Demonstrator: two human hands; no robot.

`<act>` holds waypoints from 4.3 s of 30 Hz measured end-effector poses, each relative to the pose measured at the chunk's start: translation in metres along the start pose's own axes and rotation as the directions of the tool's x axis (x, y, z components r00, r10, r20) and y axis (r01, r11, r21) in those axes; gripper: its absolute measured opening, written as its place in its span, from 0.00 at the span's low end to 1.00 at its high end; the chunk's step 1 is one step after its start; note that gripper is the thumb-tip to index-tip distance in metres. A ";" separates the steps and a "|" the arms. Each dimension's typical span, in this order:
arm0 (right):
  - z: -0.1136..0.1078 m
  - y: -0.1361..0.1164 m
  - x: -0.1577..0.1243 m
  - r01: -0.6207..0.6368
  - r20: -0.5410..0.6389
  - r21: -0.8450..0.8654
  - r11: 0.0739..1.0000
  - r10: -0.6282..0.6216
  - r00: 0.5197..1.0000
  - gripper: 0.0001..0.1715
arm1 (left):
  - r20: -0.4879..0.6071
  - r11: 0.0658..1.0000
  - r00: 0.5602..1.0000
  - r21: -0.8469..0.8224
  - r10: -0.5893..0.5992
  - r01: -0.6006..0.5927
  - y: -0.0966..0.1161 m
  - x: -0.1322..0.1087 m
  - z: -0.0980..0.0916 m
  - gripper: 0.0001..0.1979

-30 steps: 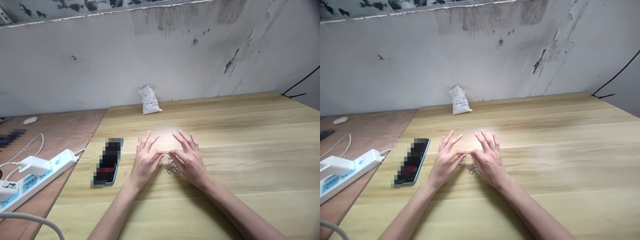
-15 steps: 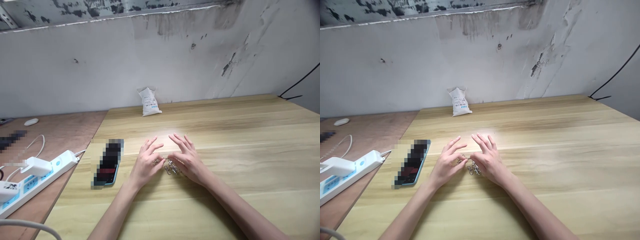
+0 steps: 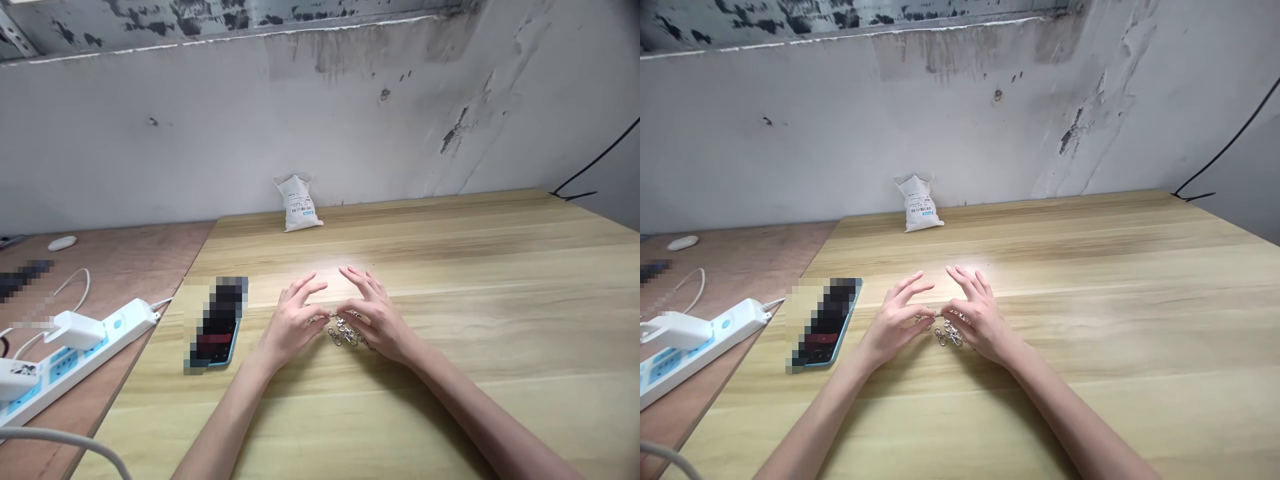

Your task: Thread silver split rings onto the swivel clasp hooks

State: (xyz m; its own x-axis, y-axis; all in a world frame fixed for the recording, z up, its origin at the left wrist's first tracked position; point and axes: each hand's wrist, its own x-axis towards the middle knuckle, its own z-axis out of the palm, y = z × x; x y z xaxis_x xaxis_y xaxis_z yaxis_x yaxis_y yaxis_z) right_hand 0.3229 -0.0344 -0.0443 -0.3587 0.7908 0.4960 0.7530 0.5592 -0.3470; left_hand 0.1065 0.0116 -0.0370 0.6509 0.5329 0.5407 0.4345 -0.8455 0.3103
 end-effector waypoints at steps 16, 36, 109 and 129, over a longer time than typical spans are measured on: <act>0.000 0.001 -0.001 -0.023 0.015 0.064 0.998 0.022 1.000 0.11 | -0.045 0.996 0.999 -0.093 -0.006 0.001 -0.001 0.001 -0.006 0.07; 0.009 -0.014 0.000 -0.128 -0.009 0.016 0.992 0.129 0.992 0.07 | -0.039 0.887 0.999 0.459 -0.033 0.048 0.023 0.002 0.010 0.12; -0.002 0.004 0.005 -0.415 0.027 0.622 0.664 0.511 0.859 0.13 | 0.248 0.988 0.969 0.142 0.017 -0.054 -0.007 0.032 0.007 0.07; 0.008 -0.017 0.006 -0.466 0.439 0.884 -0.027 0.386 0.811 0.17 | 0.178 0.356 0.835 -0.844 -0.521 0.402 0.016 0.005 0.019 0.06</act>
State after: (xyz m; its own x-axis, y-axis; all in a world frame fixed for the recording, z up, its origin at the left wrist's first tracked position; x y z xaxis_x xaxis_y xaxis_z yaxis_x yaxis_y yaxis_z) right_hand 0.3035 -0.0365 -0.0420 -0.2425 0.9668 -0.0810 -0.3410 -0.1631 -0.9258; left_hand 0.1287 0.0014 -0.0441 0.4279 0.8912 0.1507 -0.1092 -0.1145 0.9874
